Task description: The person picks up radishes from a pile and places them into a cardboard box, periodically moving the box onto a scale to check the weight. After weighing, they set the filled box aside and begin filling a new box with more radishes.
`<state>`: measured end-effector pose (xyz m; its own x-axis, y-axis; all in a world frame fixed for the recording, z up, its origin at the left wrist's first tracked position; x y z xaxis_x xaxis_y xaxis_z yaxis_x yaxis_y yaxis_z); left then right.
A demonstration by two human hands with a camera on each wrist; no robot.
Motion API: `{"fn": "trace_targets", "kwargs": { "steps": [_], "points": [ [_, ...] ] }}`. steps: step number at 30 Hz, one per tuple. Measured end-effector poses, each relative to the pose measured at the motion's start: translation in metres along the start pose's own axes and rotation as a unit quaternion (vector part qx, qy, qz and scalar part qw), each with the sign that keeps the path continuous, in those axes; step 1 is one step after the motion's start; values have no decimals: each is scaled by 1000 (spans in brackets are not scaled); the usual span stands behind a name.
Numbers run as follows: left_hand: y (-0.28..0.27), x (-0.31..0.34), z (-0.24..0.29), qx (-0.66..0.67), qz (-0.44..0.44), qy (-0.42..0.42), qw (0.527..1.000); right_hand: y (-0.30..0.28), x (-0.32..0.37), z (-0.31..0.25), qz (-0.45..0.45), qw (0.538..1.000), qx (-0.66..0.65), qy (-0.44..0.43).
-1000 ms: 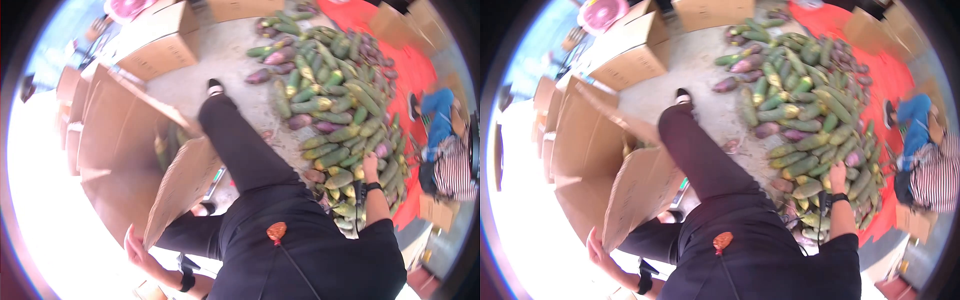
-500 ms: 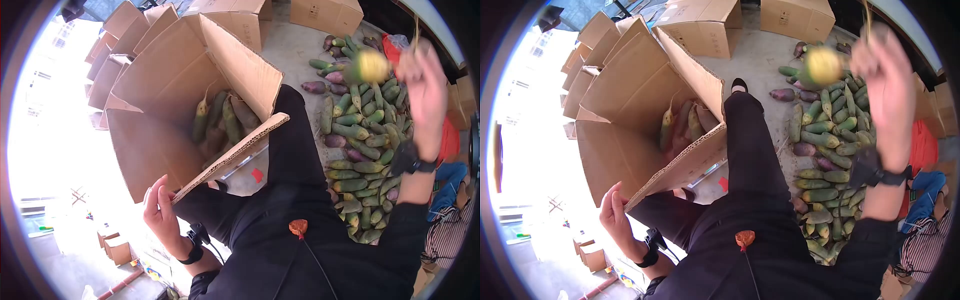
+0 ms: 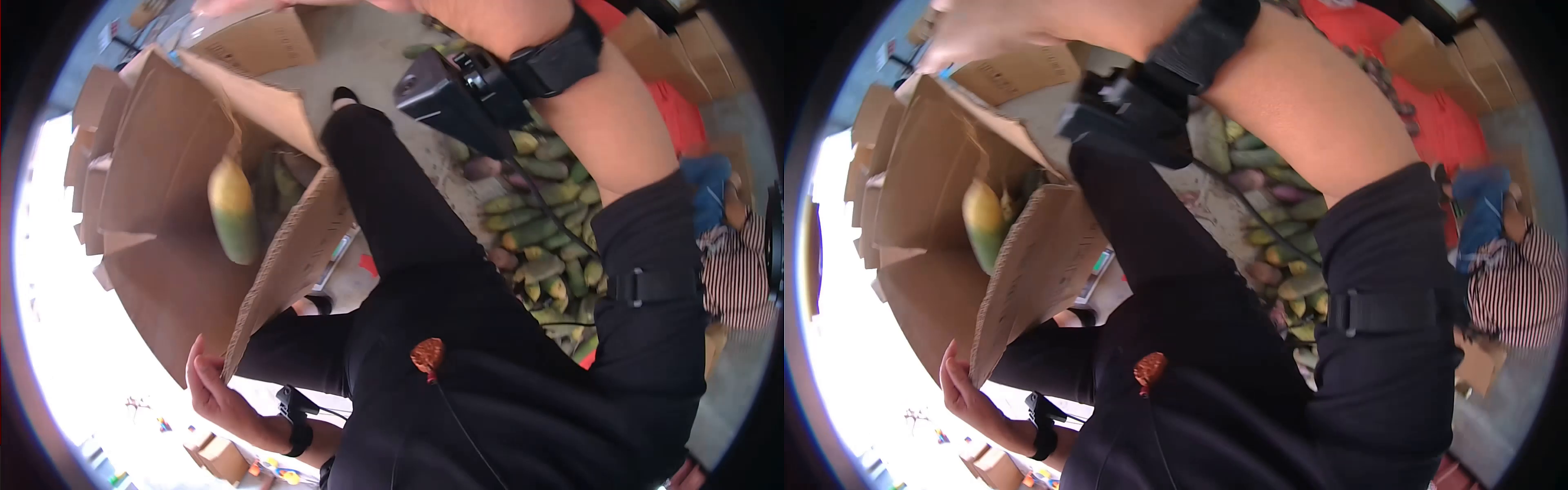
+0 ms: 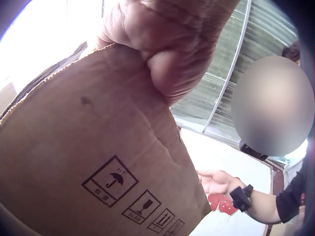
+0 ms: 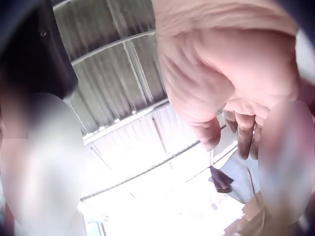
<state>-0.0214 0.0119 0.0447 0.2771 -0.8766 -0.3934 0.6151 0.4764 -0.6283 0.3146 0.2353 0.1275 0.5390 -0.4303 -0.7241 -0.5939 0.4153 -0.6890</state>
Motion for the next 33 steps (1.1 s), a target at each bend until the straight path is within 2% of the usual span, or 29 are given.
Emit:
{"fn": "trace_targets", "kwargs": {
  "steps": [1,2,3,4,6,7,8,10,13,14,16,18,20,22,24,25,26,28,29,30,31,32,33],
  "points": [
    [0,0,0,-17,-4,9,1000,-17,35,-5,-57,978,-122,160],
    [0,0,-1,-34,-4,18,999,-34,67,-14,-105,914,-240,311],
    [1,-1,-3,-36,-7,33,999,-11,100,16,-151,898,-179,372],
    [1,-2,-4,-32,-15,36,999,-27,136,7,-190,839,-165,482],
    [1,-3,-4,-51,-12,22,998,-13,248,22,-200,856,-86,469],
    [-1,-5,-6,-67,-15,9,998,-12,303,18,-236,802,-93,541],
    [0,-5,-5,-66,-23,14,997,-18,352,5,-232,768,-72,593],
    [4,-5,-1,-69,7,32,997,-30,444,-30,-232,664,-41,709],
    [7,-6,6,-74,14,10,997,-40,571,-103,-222,532,48,816],
    [8,-7,8,-80,22,-10,996,-41,599,-127,-226,495,89,834],
    [8,-8,3,-71,20,-7,997,-45,627,-173,-150,328,62,931],
    [4,-10,-4,-62,21,-9,998,-19,704,-220,-30,250,7,968],
    [5,-10,-9,-31,14,-10,999,-22,623,-228,-93,176,68,978],
    [4,-11,-10,-39,17,-27,999,0,650,-247,-62,204,59,975],
    [1,-11,-12,-56,25,-45,997,7,644,-240,-34,119,62,990],
    [1,-11,-13,-65,11,-28,997,15,663,-243,-4,134,66,989],
    [1,-13,-7,-79,2,-11,997,9,641,-238,38,130,41,990],
    [3,-11,-5,-48,6,-35,998,11,658,-236,65,165,-16,984],
    [0,-11,-7,-57,-9,-24,998,13,651,-237,152,201,-123,960],
    [0,-10,-6,-69,-19,-3,997,15,644,-230,126,235,-90,960],
    [0,-10,-3,-43,-20,4,999,22,659,-226,23,313,-9,949],
    [2,-9,3,-49,-11,-12,999,20,637,-217,30,336,-38,941],
    [1,-9,5,-51,-16,-13,998,20,635,-207,-52,354,17,934]
  ]
}}
Point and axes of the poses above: each hand's wrist, its own x-axis away from the middle knuckle, its own y-axis out of the palm, z = x × y, the point moved 1 cm from there along -x, towards the middle knuckle, and after that the axes turned 10 degrees about y, right-handed, at the moved point
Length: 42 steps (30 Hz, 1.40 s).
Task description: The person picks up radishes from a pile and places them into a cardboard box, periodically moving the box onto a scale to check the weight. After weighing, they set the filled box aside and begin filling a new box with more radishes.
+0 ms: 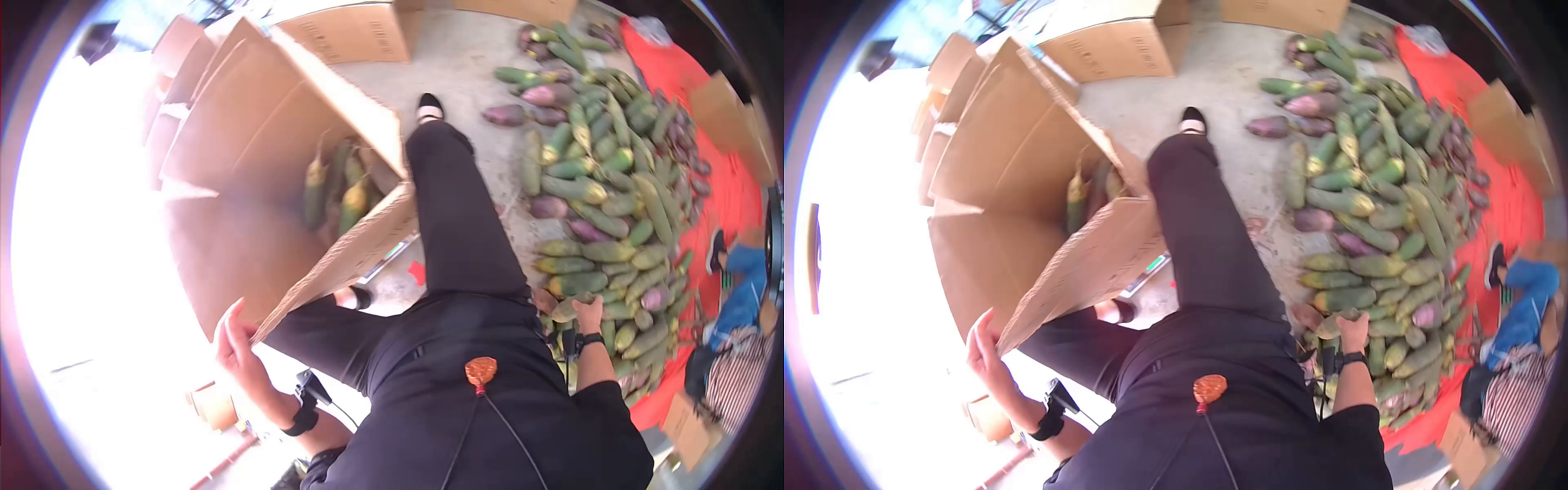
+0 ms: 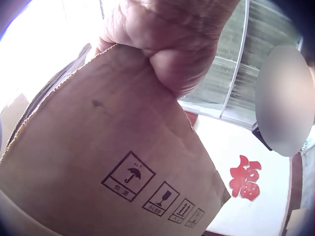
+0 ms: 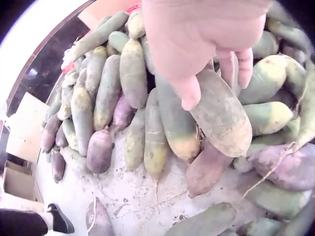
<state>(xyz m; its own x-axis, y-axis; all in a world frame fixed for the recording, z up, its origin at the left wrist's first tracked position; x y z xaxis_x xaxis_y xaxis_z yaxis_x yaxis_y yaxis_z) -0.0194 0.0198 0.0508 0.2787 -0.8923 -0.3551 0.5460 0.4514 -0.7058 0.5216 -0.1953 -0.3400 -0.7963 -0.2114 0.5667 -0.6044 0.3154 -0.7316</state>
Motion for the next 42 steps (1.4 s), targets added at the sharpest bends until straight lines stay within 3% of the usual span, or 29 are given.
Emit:
{"fn": "trace_targets", "kwargs": {
  "steps": [4,8,9,10,12,13,14,16,20,21,23,24,25,26,27,29,30,32,33,35,39,41,42],
  "points": [
    [-1,1,5,26,-8,-1,1000,-10,4,-67,20,990,31,-140],
    [-1,5,8,40,4,25,999,-35,-2,-161,29,953,-125,-275],
    [-2,5,7,36,15,19,999,-49,35,-205,-16,944,-218,-248],
    [-2,5,8,45,12,28,999,-62,59,-242,-61,913,-302,-267],
    [-2,4,10,61,11,57,996,-95,134,-315,-48,884,-312,-344],
    [-3,4,9,61,19,52,997,-105,165,-344,-64,845,-351,-399],
    [-4,3,10,51,14,68,996,-118,188,-369,-85,841,-350,-404],
    [-8,2,12,17,2,86,996,-130,208,-413,-187,720,-441,-502],
    [-14,-2,22,-71,43,171,982,-126,300,-485,-346,586,-386,-623],
    [-16,-2,29,-80,50,166,982,-114,318,-498,-375,566,-354,-643],
    [-17,0,43,112,96,162,976,-79,375,-507,-304,617,-296,-663],
    [-13,1,47,106,101,160,976,-61,390,-506,-346,591,-282,-672],
    [-5,2,49,380,72,154,909,-46,396,-503,-387,564,-265,-680],
    [2,2,52,626,38,139,766,-39,397,-500,-362,578,-228,-695],
    [7,1,55,625,44,141,767,-34,397,-496,-335,590,-190,-710],
    [18,-3,59,806,-39,45,589,-27,393,-486,-320,589,-176,-721],
    [21,-5,61,806,-36,48,588,-24,387,-481,-333,606,-158,-704],
    [30,-11,67,879,-38,-74,469,-25,375,-471,-346,621,-141,-689],
    [34,-13,72,879,-36,-73,470,-28,369,-466,-332,632,-159,-682],
    [37,-19,83,904,-48,-69,418,-32,355,-459,-303,646,-188,-675],
    [34,-23,139,936,-140,35,321,-33,323,-445,-274,704,-249,-606],
    [26,-16,166,952,-168,3,254,-25,407,-452,-302,702,-236,-601],
    [23,-15,162,952,-157,3,261,-22,413,-451,-309,702,-229,-599]
  ]
}}
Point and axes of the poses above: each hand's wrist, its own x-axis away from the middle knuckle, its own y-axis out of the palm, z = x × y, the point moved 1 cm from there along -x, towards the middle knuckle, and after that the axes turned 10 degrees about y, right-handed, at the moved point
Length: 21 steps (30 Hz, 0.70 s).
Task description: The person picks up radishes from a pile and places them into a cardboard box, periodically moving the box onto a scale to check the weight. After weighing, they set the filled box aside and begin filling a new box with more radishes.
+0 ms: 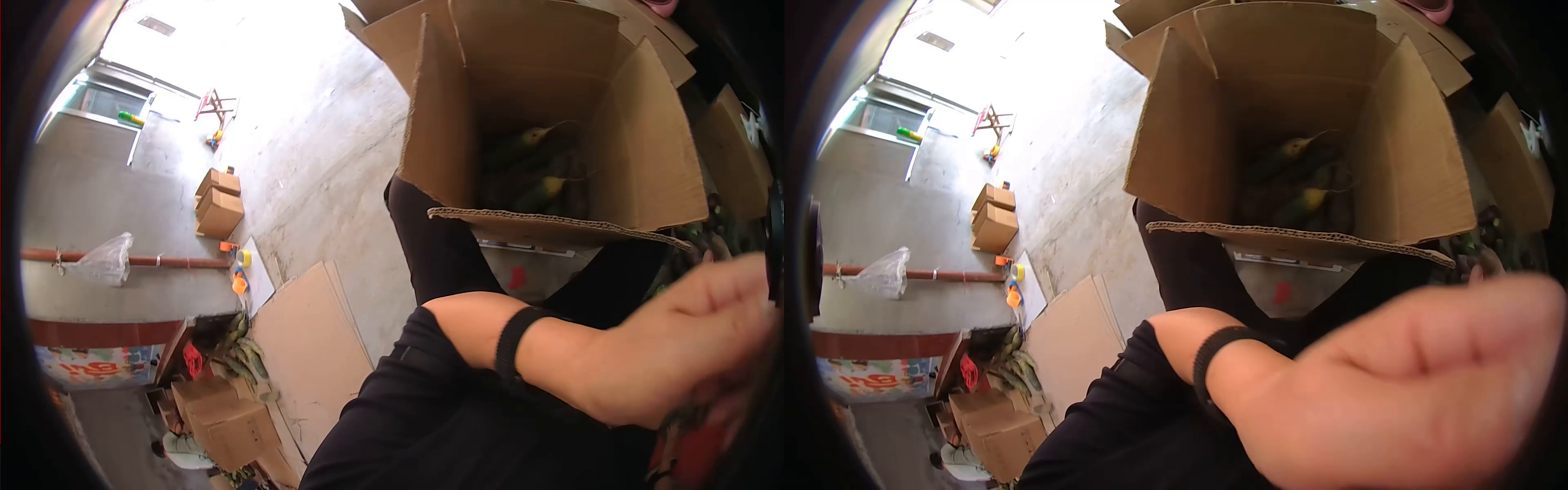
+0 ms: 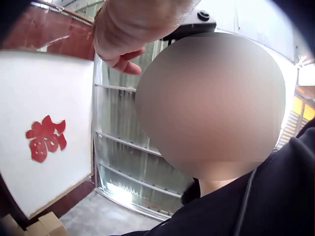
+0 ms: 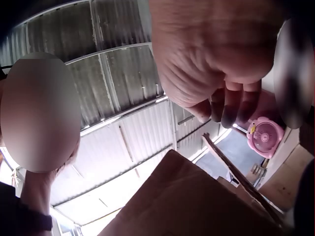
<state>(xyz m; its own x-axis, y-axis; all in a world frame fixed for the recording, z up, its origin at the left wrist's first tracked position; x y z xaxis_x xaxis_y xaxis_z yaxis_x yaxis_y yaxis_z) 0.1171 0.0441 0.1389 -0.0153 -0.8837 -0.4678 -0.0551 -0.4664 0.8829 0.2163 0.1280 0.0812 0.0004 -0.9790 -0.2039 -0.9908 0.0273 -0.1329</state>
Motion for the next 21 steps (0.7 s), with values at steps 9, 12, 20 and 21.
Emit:
{"fn": "trace_targets", "kwargs": {
  "steps": [9,12,20,21],
  "points": [
    [-31,16,-54,-27,31,-19,999,-98,15,138,17,998,35,57],
    [-22,14,-41,-25,31,-33,999,-116,21,148,34,996,54,66],
    [-9,15,-21,-46,26,-66,996,-136,29,176,67,990,82,87],
    [-10,14,-22,-50,23,-71,996,-137,28,179,73,990,85,88]
  ]
}}
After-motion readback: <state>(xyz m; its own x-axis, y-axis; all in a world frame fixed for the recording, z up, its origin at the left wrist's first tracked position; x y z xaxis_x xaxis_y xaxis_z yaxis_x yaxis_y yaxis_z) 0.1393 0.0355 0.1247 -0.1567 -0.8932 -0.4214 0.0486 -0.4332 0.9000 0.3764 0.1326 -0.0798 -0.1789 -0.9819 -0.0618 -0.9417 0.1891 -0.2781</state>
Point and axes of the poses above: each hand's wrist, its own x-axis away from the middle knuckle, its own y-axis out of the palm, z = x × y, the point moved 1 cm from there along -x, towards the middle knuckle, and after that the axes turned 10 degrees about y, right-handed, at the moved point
